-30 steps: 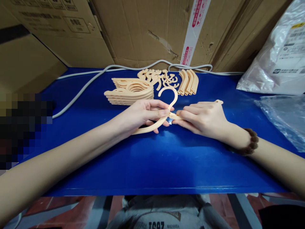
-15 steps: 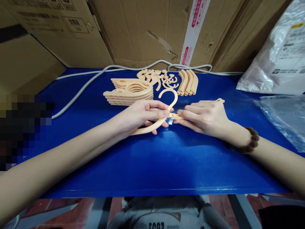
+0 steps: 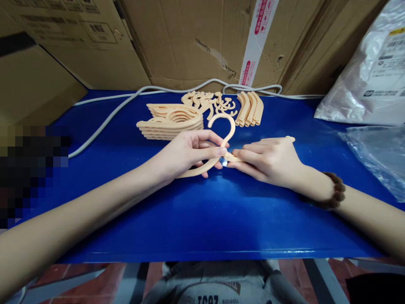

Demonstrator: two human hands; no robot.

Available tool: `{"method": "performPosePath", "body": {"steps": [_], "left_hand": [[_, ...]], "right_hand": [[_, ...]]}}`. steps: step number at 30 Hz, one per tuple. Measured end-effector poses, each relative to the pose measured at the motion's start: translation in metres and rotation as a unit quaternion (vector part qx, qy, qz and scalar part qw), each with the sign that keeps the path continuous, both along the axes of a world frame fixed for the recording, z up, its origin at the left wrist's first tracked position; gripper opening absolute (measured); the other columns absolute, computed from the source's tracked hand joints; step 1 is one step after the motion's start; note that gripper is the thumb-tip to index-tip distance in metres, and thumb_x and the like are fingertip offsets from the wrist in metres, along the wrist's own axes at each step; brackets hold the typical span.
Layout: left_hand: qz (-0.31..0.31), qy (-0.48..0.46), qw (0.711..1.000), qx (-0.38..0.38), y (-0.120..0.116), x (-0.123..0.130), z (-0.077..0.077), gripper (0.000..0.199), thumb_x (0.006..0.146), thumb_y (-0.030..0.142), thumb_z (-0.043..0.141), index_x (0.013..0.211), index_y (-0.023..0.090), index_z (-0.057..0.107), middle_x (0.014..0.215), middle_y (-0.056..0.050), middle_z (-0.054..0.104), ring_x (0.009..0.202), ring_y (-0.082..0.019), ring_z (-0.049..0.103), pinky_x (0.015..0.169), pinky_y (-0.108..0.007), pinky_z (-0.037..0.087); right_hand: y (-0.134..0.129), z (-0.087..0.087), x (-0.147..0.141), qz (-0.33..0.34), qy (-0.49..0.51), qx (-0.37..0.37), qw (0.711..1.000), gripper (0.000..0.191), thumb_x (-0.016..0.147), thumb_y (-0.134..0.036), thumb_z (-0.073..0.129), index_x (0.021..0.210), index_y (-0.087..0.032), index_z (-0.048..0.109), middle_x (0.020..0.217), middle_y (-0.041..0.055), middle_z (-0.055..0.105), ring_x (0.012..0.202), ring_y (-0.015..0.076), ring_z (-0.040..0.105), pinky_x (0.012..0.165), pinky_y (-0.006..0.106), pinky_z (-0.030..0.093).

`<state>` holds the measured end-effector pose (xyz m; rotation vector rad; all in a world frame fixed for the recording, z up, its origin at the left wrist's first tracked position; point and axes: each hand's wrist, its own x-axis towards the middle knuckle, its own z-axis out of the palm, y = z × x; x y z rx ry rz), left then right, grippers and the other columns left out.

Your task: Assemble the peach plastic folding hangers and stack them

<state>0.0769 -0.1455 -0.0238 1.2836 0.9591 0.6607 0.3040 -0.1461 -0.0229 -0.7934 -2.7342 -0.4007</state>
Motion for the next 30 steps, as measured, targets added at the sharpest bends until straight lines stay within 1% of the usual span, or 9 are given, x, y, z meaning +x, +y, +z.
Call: {"method": "performPosePath", "body": {"steps": [3,5,10,17,19,21,24,30], "left_hand": [[0.005,0.012,1.0,0.019,0.0001,0.0002,-0.0003,0.018,0.082,0.028,0.075,0.094,0.017,0.066,0.075,-0.002,0.072,0.076,-0.018,0.073,0.051,-0.017,0.057],[0.006,0.016,1.0,0.019,0.0004,0.0005,-0.0005,0.019,0.082,0.029,0.075,0.094,0.017,0.067,0.075,-0.002,0.072,0.077,-0.019,0.073,0.051,-0.017,0.057],[0.015,0.011,1.0,-0.005,0.0009,0.0004,-0.0007,0.019,0.079,0.027,0.076,0.093,0.017,0.069,0.073,-0.002,0.072,0.074,-0.018,0.072,0.052,-0.018,0.056],[0.004,-0.01,0.999,-0.038,0.0013,-0.0012,-0.0013,0.015,0.079,0.026,0.077,0.091,0.019,0.071,0.078,-0.002,0.073,0.076,-0.017,0.072,0.051,-0.017,0.056],[0.002,-0.007,0.999,-0.035,0.0012,-0.0009,-0.0007,0.016,0.079,0.026,0.077,0.091,0.019,0.071,0.078,-0.002,0.073,0.076,-0.017,0.072,0.052,-0.017,0.056],[0.006,0.004,1.0,-0.019,0.0007,-0.0003,0.0003,0.016,0.079,0.026,0.077,0.092,0.018,0.071,0.077,-0.002,0.073,0.077,-0.018,0.072,0.052,-0.017,0.056],[0.016,0.017,1.0,0.007,-0.0006,0.0003,0.0012,0.015,0.08,0.026,0.075,0.093,0.017,0.071,0.078,-0.003,0.073,0.077,-0.018,0.073,0.054,-0.017,0.056],[0.022,0.013,0.999,0.019,-0.0008,-0.0004,-0.0037,0.018,0.081,0.028,0.076,0.095,0.018,0.072,0.081,-0.003,0.074,0.076,-0.016,0.072,0.054,-0.016,0.056]], "right_hand": [[-0.0014,-0.0015,-0.0015,-0.023,0.002,-0.044,0.999,0.048,0.103,-0.046,0.035,0.091,-0.018,0.072,0.071,0.0018,0.069,0.059,0.0123,0.059,0.057,0.028,0.03],[-0.0018,-0.0022,-0.002,-0.028,0.008,-0.047,0.998,0.048,0.103,-0.046,0.036,0.091,-0.018,0.072,0.071,0.0019,0.07,0.059,0.0123,0.059,0.057,0.028,0.03],[-0.0027,-0.0025,-0.0028,-0.023,0.01,-0.018,1.0,0.045,0.103,-0.043,0.037,0.089,-0.018,0.072,0.068,0.0011,0.068,0.058,0.0118,0.058,0.058,0.028,0.033],[-0.0036,-0.002,-0.0037,-0.003,0.014,0.033,0.999,0.042,0.102,-0.041,0.041,0.083,-0.017,0.07,0.064,0.0004,0.065,0.056,0.0114,0.057,0.058,0.026,0.034],[-0.0035,-0.0022,-0.004,-0.002,0.015,0.034,0.999,0.042,0.102,-0.039,0.041,0.082,-0.017,0.07,0.063,0.0003,0.065,0.055,0.0114,0.057,0.057,0.027,0.033],[-0.0037,-0.0025,-0.0044,-0.013,0.013,0.012,1.0,0.043,0.102,-0.041,0.04,0.084,-0.017,0.071,0.065,0.0006,0.067,0.057,0.0117,0.059,0.057,0.027,0.032],[-0.005,-0.0027,-0.0052,-0.031,0.015,-0.046,0.998,0.046,0.102,-0.044,0.038,0.085,-0.016,0.07,0.068,0.0016,0.068,0.058,0.012,0.06,0.056,0.028,0.029],[-0.0083,-0.0012,-0.0081,-0.072,0.046,-0.118,0.989,0.047,0.102,-0.045,0.038,0.079,-0.017,0.068,0.063,0.0002,0.065,0.053,0.0112,0.054,0.052,0.028,0.021]]}}
